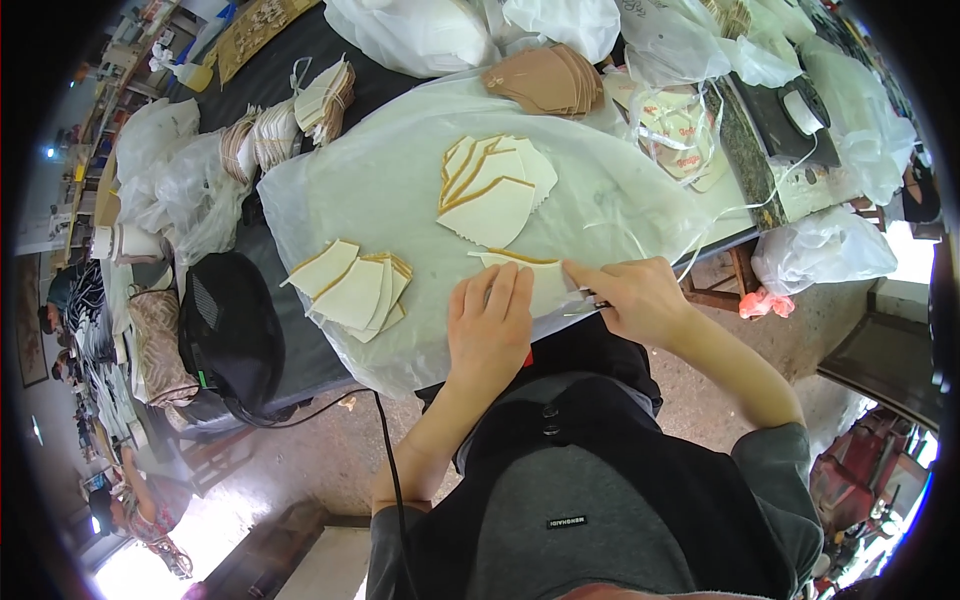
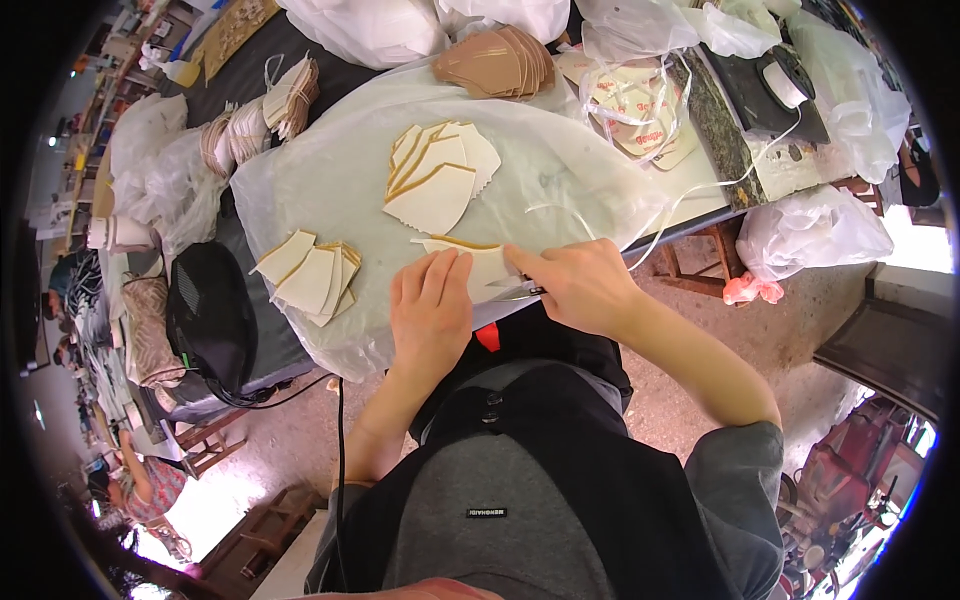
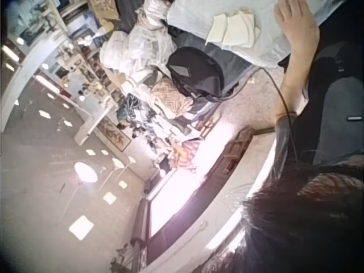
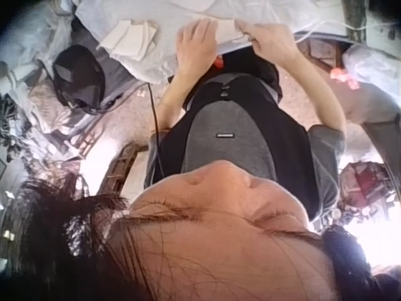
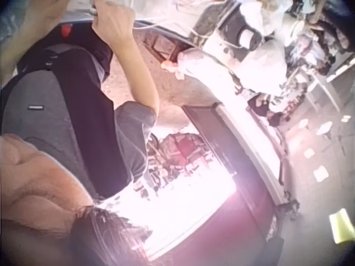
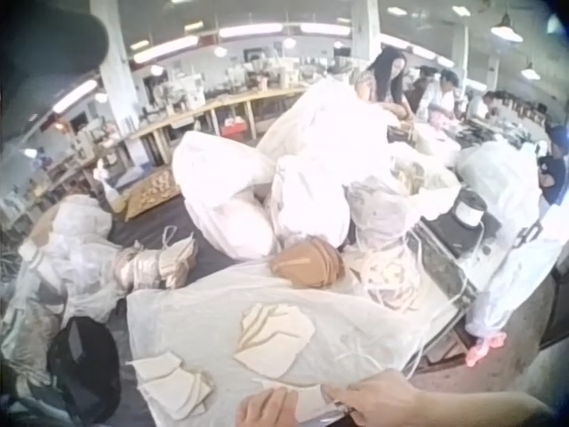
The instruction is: Trimming excess material from leather or fabric shoe components using snips at a workbench.
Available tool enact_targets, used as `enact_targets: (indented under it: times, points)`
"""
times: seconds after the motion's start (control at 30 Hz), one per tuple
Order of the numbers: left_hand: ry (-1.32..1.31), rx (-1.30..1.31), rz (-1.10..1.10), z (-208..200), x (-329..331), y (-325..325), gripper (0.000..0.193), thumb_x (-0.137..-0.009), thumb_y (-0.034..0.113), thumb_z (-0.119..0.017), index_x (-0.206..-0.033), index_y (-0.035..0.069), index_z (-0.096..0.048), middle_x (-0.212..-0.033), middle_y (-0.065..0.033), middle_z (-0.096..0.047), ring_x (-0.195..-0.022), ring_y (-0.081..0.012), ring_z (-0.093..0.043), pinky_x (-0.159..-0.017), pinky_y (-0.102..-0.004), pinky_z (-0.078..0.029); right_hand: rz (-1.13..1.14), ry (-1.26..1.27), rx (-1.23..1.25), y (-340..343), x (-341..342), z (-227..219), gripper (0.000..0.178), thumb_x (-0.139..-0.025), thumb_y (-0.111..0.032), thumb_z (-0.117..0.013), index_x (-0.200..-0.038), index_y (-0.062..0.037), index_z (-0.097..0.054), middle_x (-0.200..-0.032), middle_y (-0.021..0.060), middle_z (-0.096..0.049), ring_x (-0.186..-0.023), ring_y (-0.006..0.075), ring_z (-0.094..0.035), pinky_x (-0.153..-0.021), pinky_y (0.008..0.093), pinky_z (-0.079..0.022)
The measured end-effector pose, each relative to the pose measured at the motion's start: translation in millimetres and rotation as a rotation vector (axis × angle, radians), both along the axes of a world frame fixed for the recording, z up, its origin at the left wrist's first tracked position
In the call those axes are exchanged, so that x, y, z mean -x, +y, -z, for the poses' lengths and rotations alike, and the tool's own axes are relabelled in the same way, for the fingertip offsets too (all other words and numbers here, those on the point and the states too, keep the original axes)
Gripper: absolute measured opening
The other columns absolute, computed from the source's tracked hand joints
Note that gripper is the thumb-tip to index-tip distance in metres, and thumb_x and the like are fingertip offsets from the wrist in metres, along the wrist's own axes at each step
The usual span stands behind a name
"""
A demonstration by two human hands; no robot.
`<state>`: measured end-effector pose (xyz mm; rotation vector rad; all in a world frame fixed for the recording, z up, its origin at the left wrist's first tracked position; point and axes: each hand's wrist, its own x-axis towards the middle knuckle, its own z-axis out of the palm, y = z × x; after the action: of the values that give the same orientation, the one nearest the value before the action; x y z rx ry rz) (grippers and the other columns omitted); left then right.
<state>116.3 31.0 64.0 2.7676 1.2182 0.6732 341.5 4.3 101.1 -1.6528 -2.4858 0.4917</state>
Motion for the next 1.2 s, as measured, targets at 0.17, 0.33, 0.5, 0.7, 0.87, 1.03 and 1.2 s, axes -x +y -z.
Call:
enact_targets:
  times: [0.17, 0.33, 0.5, 0.7, 0.87, 1.03, 1.2]
  points:
    - [-0.06, -0.018, -0.017, -11, 2, 12, 0.051, -0.076, 0.017, -0.07, -0.125, 0.004, -0.06, -0.12, -0.009, -0.059, -0.111, -0.0263, -0.056, -0.095, -0.0425, -0.044, 0.033, 0.07, -0.131, 3, 0, 0, 0.068, -0.069, -0.001, -0.063, -0.134, -0.0168, -0.059, -0.072, 0.0044, -0.066, -0.063, 0.0253, -0.065, -0.054, 0.0396, -0.051]
    - [-0.024, 0.139, 0.044, -24, 3, 2, 0.068, -0.074, 0.04, -0.078, -0.132, 0.011, -0.059, -0.122, -0.0113, -0.059, -0.11, -0.0308, -0.056, -0.092, -0.0454, -0.045, 0.092, 0.201, -0.114, -7, -2, 6, 0.055, -0.073, -0.008, -0.065, -0.127, -0.018, -0.061, -0.073, 0.008, -0.068, -0.066, 0.031, -0.067, -0.056, 0.0453, -0.05]
    - [-0.229, 0.165, 0.061, -18, 16, 5, 0.041, -0.083, 0.023, -0.071, -0.121, 0.009, -0.067, -0.111, -0.0121, -0.066, -0.105, -0.0295, -0.062, -0.092, -0.0424, -0.048, 0.129, 0.257, -0.098, -17, 3, 6, 0.051, -0.077, -0.009, -0.064, -0.128, -0.016, -0.061, -0.078, 0.0108, -0.071, -0.068, 0.0325, -0.068, -0.06, 0.0441, -0.053]
    - [-0.326, -0.533, -0.323, -79, 91, 11, 0.039, -0.088, 0.0, -0.046, -0.122, -0.003, -0.064, -0.124, -0.0207, -0.062, -0.118, -0.0402, -0.058, -0.099, -0.0489, -0.047, 0.315, 0.596, -0.193, -17, -9, -6, 0.054, -0.075, 0.01, -0.057, -0.127, -0.0038, -0.058, -0.099, 0.0172, -0.066, -0.082, 0.0356, -0.068, -0.07, 0.0414, -0.055]
    - [-0.088, 0.012, -0.543, 4, 140, 11, 0.048, -0.098, 0.019, -0.05, -0.141, -0.003, -0.047, -0.143, -0.0211, -0.05, -0.133, -0.0403, -0.045, -0.107, -0.0517, -0.038, 0.341, 0.425, -0.409, 17, -27, -20, 0.047, -0.076, 0.003, -0.065, -0.122, -0.004, -0.061, -0.1, 0.0121, -0.063, -0.083, 0.0332, -0.068, -0.073, 0.0397, -0.056]
    - [-0.015, -0.04, -0.509, -13, 123, 12, 0.057, -0.096, 0.028, -0.056, -0.142, -0.003, -0.044, -0.144, -0.0216, -0.048, -0.135, -0.0411, -0.041, -0.111, -0.0529, -0.032, 0.356, 0.14, -0.341, 41, -40, 26, 0.024, -0.079, -0.011, -0.069, -0.102, -0.0067, -0.062, -0.1, 0.0101, -0.066, -0.086, 0.0318, -0.068, -0.072, 0.0431, -0.054]
    - [-0.074, -0.037, -0.514, -2, 140, 14, 0.055, -0.094, 0.03, -0.059, -0.136, -0.003, -0.05, -0.142, -0.0221, -0.049, -0.134, -0.0422, -0.042, -0.111, -0.0527, -0.03, 0.278, 0.321, -0.28, 56, -8, 3, 0.012, -0.086, -0.01, -0.062, -0.097, -0.0067, -0.06, -0.088, 0.0135, -0.069, -0.086, 0.0323, -0.068, -0.069, 0.0446, -0.053]
